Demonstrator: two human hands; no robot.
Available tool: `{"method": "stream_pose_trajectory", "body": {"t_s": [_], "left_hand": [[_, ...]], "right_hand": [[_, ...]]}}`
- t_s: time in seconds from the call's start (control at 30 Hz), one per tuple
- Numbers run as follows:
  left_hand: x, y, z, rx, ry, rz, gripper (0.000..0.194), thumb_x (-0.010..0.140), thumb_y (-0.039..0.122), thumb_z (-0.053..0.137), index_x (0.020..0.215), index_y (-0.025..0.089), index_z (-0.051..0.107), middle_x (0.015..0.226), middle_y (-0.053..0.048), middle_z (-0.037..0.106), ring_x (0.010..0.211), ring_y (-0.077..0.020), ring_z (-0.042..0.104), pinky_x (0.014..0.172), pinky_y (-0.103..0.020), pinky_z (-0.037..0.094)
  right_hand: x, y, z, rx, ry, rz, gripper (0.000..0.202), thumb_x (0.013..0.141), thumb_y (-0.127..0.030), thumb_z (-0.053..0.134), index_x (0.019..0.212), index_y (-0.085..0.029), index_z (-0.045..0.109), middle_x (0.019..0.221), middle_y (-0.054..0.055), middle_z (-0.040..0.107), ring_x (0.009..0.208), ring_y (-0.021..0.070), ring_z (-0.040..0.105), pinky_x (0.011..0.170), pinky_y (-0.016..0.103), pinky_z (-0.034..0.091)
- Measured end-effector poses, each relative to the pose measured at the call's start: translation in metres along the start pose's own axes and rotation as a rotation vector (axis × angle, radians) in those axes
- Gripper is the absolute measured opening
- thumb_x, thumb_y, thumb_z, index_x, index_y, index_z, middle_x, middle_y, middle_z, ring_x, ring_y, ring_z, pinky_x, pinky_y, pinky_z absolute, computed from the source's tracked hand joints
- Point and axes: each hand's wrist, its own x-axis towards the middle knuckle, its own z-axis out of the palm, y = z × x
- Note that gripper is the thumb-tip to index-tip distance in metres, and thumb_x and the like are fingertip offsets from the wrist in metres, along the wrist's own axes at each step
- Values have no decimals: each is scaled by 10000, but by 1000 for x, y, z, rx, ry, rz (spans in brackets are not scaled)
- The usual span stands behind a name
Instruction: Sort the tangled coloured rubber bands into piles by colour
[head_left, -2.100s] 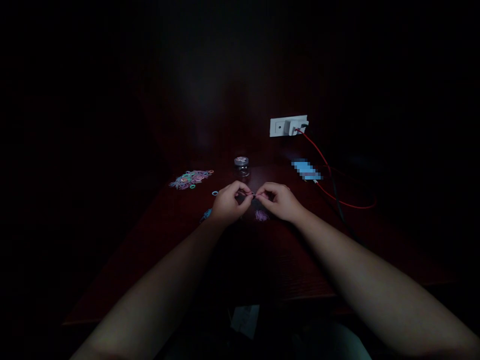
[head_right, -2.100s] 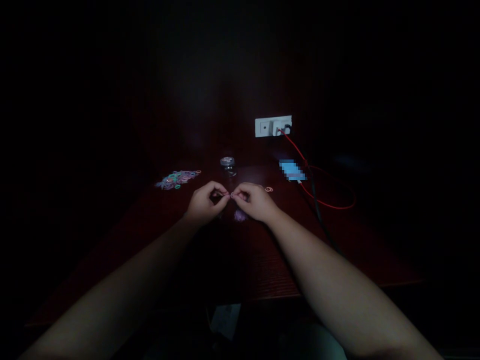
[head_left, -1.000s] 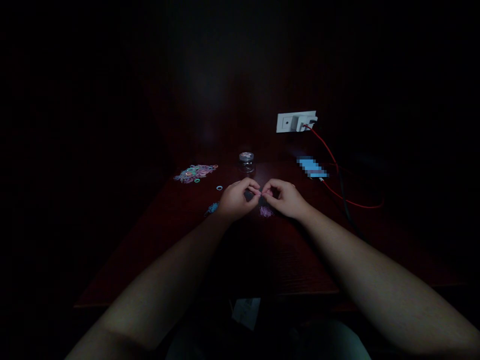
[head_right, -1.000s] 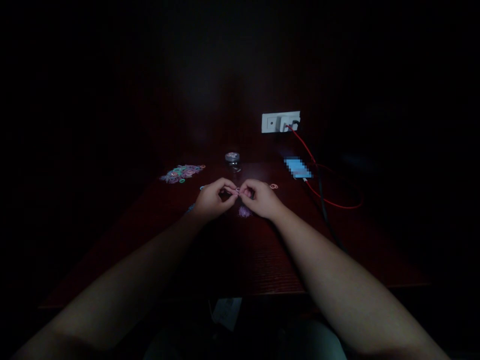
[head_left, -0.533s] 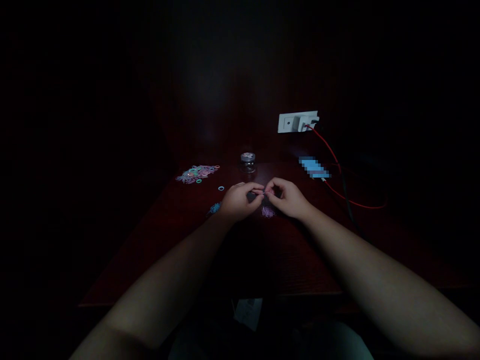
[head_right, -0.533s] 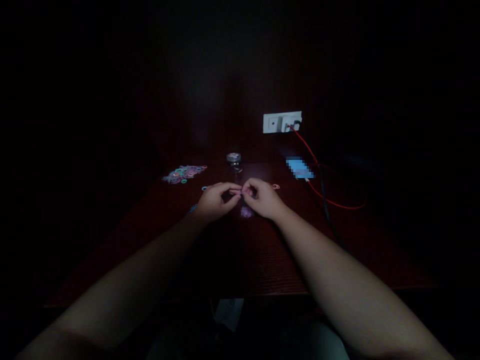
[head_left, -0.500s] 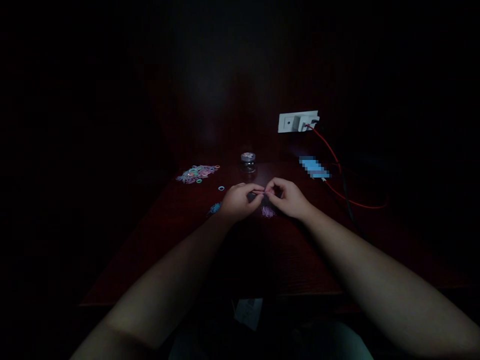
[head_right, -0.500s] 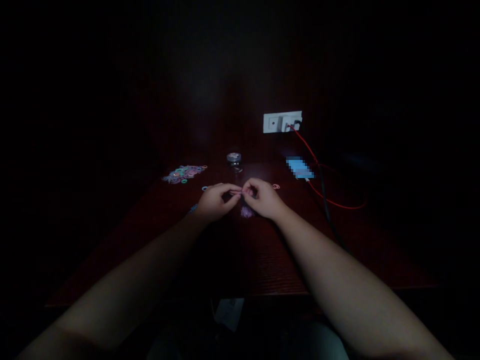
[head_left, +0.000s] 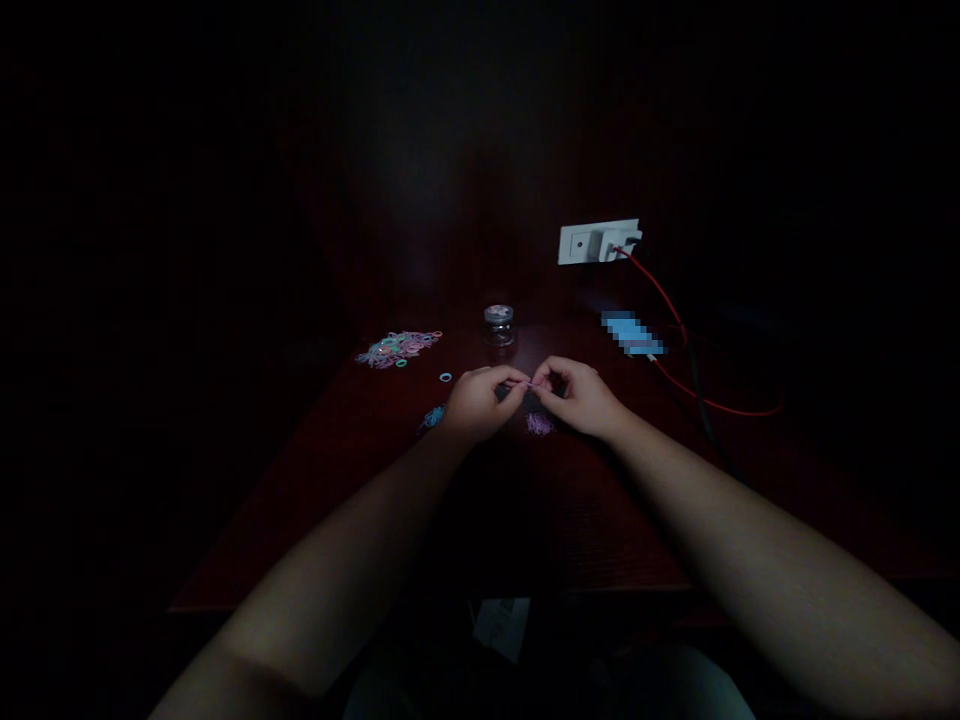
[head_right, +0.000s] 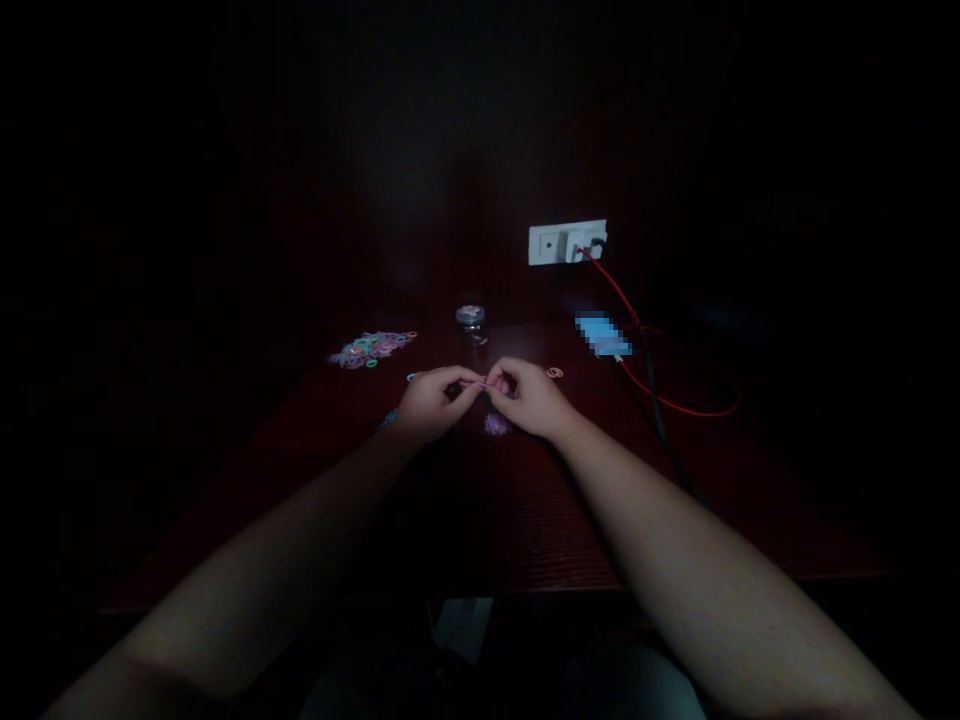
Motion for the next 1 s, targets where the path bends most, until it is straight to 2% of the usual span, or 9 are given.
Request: {"method": "stream_pose_trajectory", "body": {"t_s": [0.2,0.4,0.6,1.0], "left_hand": [[0,3,-2,67,-7,69,128,820,237,600,908,213,689,846,-19,717,794,-165,637,768,-295,495],[0,1,0,58,1,37,87,817,210,589,857,193,665,804,-16,695,761,-148,624,734,-275,487],[0,2,-1,57,14,41,65,823,204,579,828,187,642,783,-10,674,759,-143,607,732,-272,473],[0,2,0,10,14,30,79,830,206,574,854,183,646,810,-14,684,775,-144,612,739,-274,470]], "right_hand": [[0,3,1,1,-6,-2,56,777,-196,570,755,-151,597,669,5,573,614,111,516,580,232,402],[0,4,2,30,-19,11,57,769,-198,572,755,-148,597,665,10,576,608,117,515,582,241,409],[-1,3,0,-34,-42,-1,30,747,-167,572,762,-150,591,682,12,585,626,121,536,587,237,404],[-1,2,-1,-35,-53,-16,32,753,-153,550,729,-154,571,667,-2,558,616,108,510,577,226,380]]}}
